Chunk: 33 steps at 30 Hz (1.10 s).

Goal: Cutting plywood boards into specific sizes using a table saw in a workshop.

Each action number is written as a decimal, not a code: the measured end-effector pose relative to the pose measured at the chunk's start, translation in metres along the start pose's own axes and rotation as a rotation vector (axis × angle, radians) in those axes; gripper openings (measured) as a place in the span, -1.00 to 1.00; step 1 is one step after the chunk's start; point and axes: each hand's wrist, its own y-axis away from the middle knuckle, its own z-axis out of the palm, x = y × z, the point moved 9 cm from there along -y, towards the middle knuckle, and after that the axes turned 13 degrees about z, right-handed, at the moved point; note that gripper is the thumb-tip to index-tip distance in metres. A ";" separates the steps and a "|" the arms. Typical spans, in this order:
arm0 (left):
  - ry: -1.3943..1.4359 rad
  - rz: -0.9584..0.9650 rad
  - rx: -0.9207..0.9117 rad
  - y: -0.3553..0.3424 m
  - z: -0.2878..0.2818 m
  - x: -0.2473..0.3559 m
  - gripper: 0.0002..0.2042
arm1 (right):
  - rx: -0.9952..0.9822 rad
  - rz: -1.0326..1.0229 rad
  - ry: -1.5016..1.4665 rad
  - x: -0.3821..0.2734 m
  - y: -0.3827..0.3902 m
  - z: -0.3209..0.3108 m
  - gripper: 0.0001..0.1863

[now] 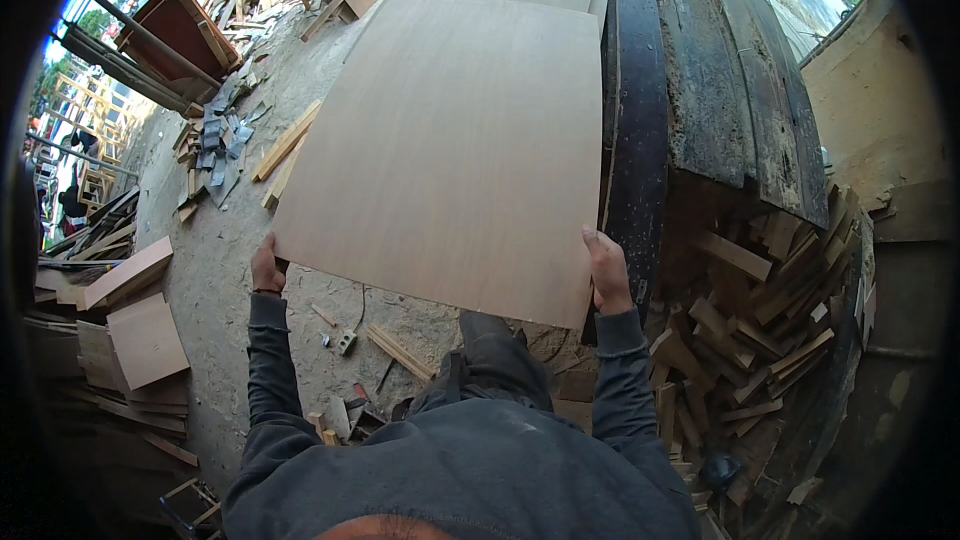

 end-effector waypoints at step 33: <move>-0.649 -0.468 -0.471 -0.472 0.001 -0.075 -0.65 | 0.982 -0.160 -0.478 -0.032 -0.371 0.271 -0.15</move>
